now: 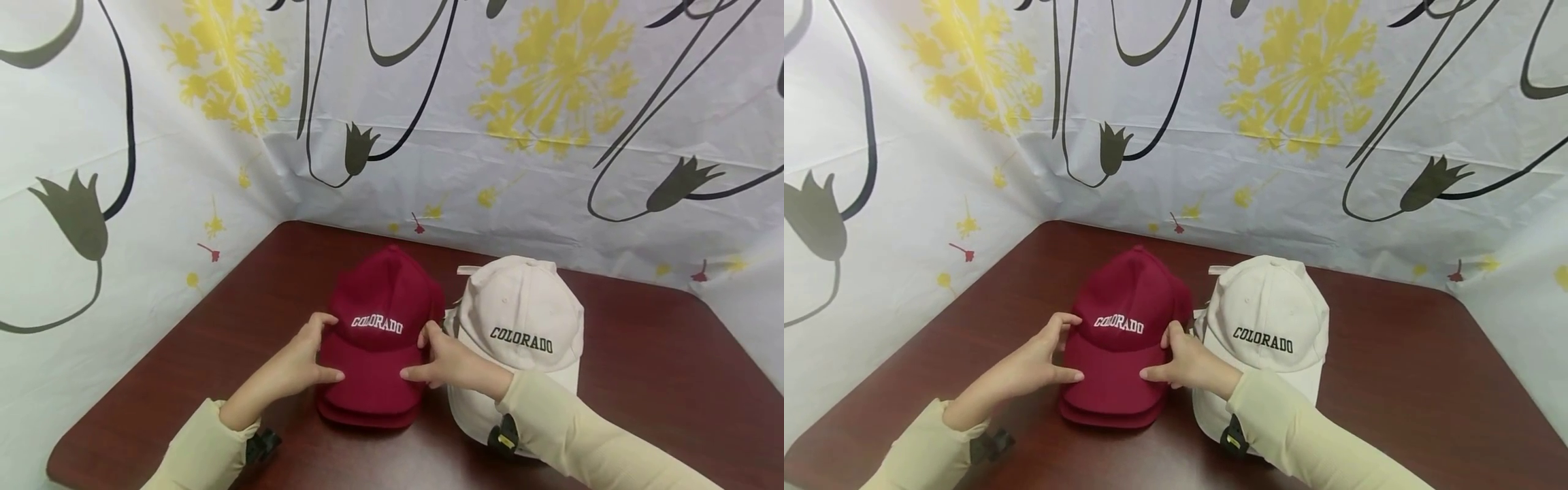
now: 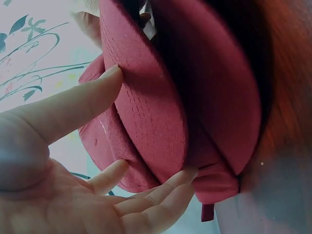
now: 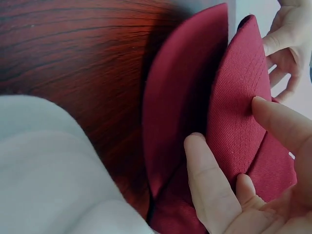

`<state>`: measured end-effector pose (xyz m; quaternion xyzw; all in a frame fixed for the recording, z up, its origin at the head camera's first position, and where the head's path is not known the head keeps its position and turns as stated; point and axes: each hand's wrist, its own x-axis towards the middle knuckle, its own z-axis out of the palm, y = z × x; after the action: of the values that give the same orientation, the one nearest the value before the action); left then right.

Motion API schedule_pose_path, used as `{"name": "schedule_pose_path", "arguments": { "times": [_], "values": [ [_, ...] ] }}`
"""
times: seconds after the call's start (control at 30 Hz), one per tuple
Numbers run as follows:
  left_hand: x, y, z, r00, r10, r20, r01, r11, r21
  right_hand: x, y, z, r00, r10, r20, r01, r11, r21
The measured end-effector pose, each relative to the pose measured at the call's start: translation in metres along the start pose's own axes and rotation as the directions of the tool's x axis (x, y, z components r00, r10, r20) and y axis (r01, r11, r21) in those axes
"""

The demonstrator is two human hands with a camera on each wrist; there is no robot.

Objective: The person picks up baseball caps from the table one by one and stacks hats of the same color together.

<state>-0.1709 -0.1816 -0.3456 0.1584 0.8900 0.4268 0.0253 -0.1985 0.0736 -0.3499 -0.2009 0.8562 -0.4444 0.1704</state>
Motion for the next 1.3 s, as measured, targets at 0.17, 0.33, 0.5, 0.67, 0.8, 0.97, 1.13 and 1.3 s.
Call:
{"name": "schedule_pose_path", "arguments": {
  "times": [0.17, 0.33, 0.5, 0.67, 0.8, 0.97, 1.13, 1.3],
  "values": [
    [0.0, -0.001, 0.006, 0.999, -0.023, 0.043, 0.022, 1.0, 0.018, -0.002, 0.006, 0.004, 0.999, 0.015, 0.038, -0.017, 0.999, 0.035],
    [0.0, -0.003, 0.007, 0.993, -0.046, 0.104, 0.042, 0.998, 0.045, -0.001, 0.012, 0.008, 0.996, 0.057, 0.073, -0.062, 0.996, 0.059],
    [-0.001, -0.007, 0.006, 0.987, -0.039, 0.154, 0.029, 0.998, 0.064, 0.0, 0.014, 0.011, 0.993, 0.088, 0.085, -0.094, 0.993, 0.067],
    [0.0, -0.012, 0.006, 0.985, -0.02, 0.169, 0.008, 0.997, 0.07, 0.0, 0.015, 0.013, 0.992, 0.088, 0.086, -0.092, 0.995, 0.045],
    [0.001, -0.013, 0.007, 0.984, -0.003, 0.178, -0.014, 0.996, 0.093, 0.0, 0.015, 0.013, 0.993, 0.088, 0.084, -0.087, 0.996, -0.016],
    [0.003, -0.012, 0.007, 0.984, 0.003, 0.18, -0.033, 0.986, 0.163, 0.002, 0.016, 0.013, 0.992, 0.081, 0.092, -0.074, 0.995, -0.073],
    [0.003, -0.011, 0.008, 0.986, -0.016, 0.166, -0.019, 0.978, 0.208, 0.003, 0.017, 0.015, 0.993, 0.071, 0.096, -0.057, 0.988, -0.147],
    [0.002, -0.009, 0.009, 0.986, -0.022, 0.163, -0.015, 0.976, 0.218, 0.003, 0.017, 0.015, 0.993, 0.065, 0.1, -0.049, 0.986, -0.159]
  ]
}}
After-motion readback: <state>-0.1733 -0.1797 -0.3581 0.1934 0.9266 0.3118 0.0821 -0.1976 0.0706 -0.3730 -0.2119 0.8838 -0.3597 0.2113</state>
